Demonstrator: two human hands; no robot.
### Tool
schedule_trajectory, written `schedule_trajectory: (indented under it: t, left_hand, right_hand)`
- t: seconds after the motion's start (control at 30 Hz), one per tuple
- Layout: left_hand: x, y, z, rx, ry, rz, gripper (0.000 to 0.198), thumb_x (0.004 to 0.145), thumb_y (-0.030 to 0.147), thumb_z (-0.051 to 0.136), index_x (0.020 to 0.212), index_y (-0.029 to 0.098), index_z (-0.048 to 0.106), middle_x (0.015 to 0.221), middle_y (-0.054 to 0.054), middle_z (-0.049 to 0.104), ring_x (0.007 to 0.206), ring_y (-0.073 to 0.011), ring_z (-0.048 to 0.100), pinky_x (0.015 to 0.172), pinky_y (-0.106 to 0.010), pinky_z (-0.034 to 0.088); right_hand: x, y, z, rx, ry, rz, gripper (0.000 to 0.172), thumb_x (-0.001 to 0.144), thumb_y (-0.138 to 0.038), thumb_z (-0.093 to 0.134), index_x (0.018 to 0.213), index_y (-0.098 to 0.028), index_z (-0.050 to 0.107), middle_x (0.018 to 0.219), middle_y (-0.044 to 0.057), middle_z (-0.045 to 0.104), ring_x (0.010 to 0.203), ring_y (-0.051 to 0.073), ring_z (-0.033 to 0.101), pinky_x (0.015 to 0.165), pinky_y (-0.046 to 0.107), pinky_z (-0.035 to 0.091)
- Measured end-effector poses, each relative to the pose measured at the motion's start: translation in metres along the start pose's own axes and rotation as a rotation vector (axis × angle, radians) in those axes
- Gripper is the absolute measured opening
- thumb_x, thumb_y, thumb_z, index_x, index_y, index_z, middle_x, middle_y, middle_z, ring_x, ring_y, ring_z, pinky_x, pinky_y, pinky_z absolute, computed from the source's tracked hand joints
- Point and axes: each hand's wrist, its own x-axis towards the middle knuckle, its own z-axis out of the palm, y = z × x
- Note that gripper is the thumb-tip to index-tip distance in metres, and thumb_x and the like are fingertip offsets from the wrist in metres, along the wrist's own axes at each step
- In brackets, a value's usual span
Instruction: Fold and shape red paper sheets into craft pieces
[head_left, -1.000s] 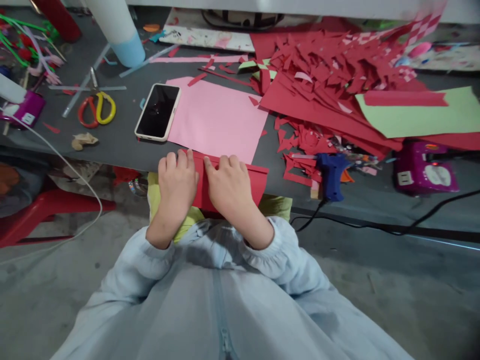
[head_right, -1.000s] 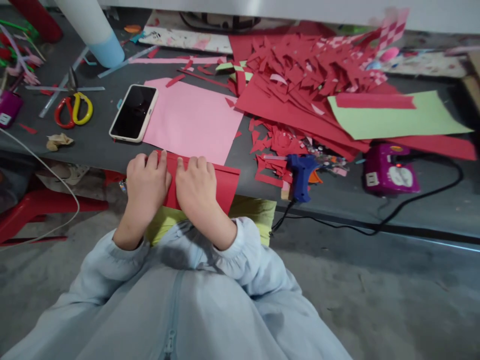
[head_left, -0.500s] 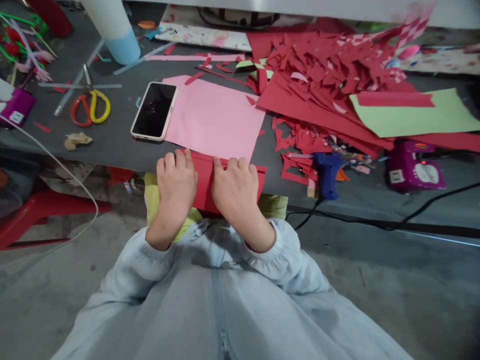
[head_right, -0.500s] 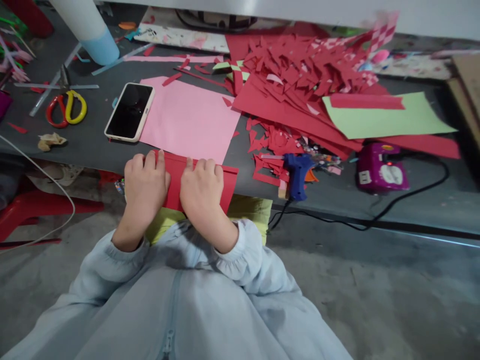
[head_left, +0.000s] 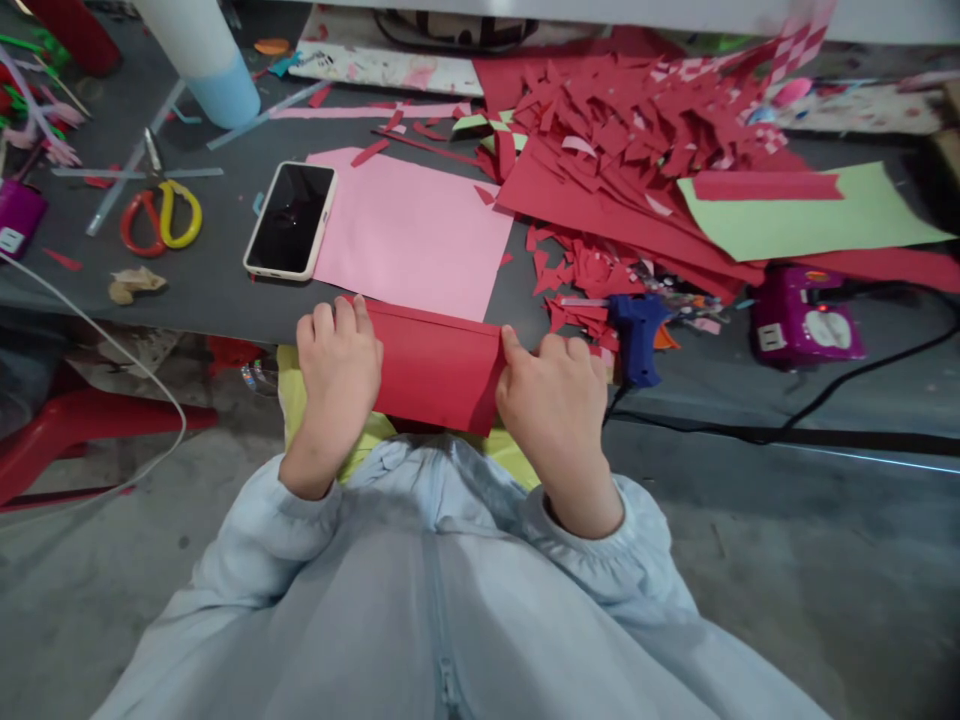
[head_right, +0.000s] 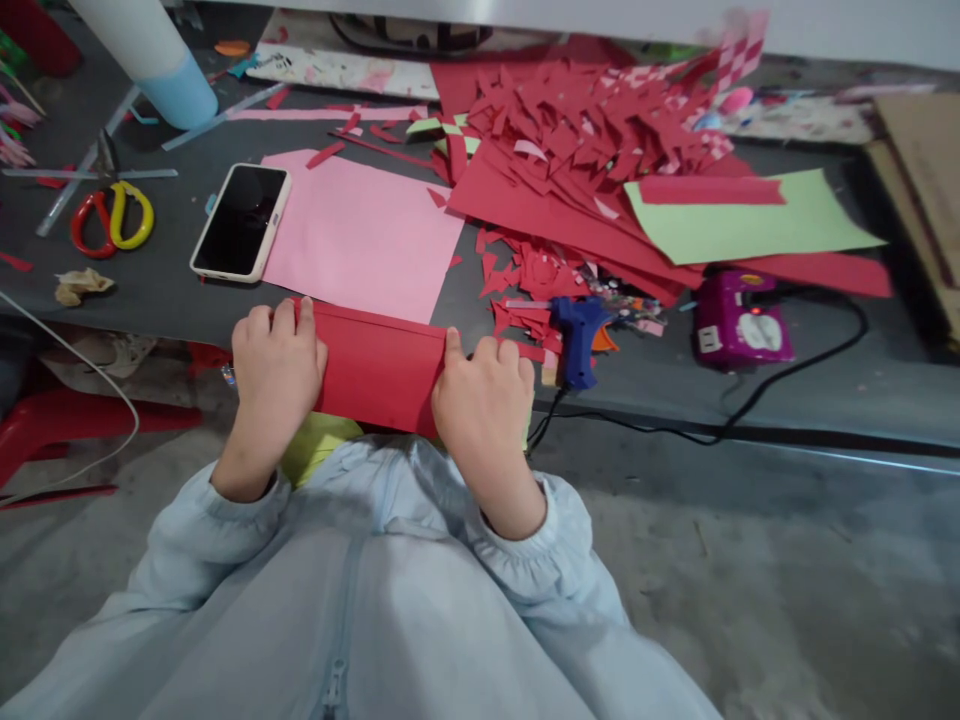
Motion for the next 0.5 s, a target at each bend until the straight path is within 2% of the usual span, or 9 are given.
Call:
schedule_trajectory:
  t: [0.27,0.4,0.5]
  left_hand:
    - [0.0,0.0,0.001,0.006,-0.003,-0.002,0.053,0.094,0.017,0.037,0.143,-0.003,0.046,0.129,-0.027,0.059,0.108,-0.0381,0.054,0.087,-0.052,0.043]
    - [-0.002,-0.003,0.006,-0.016,0.07,0.012,0.051,0.094,0.018,0.038,0.141,0.0,0.049,0.129,-0.026,0.06,0.112,-0.0382,0.054,0.094,-0.054,0.042]
    - [-0.01,-0.004,0.011,-0.037,0.158,0.035,0.048,0.095,0.02,0.04,0.137,0.002,0.054,0.133,-0.025,0.059,0.117,-0.0376,0.053,0.104,-0.057,0.036]
  right_hand:
    - [0.0,0.007,-0.003,-0.015,-0.086,0.01,0.049,0.095,-0.021,0.041,0.139,-0.014,0.061,0.099,0.021,0.067,0.095,0.033,0.055,0.078,0.043,0.035]
    - [0.004,0.008,-0.005,-0.019,-0.073,-0.036,0.048,0.096,-0.021,0.039,0.136,-0.011,0.062,0.1,0.021,0.067,0.096,0.032,0.055,0.074,0.039,0.034]
    - [0.011,0.01,-0.009,-0.008,-0.079,-0.065,0.043,0.095,-0.02,0.039,0.122,-0.008,0.07,0.097,0.02,0.067,0.095,0.03,0.056,0.071,0.036,0.034]
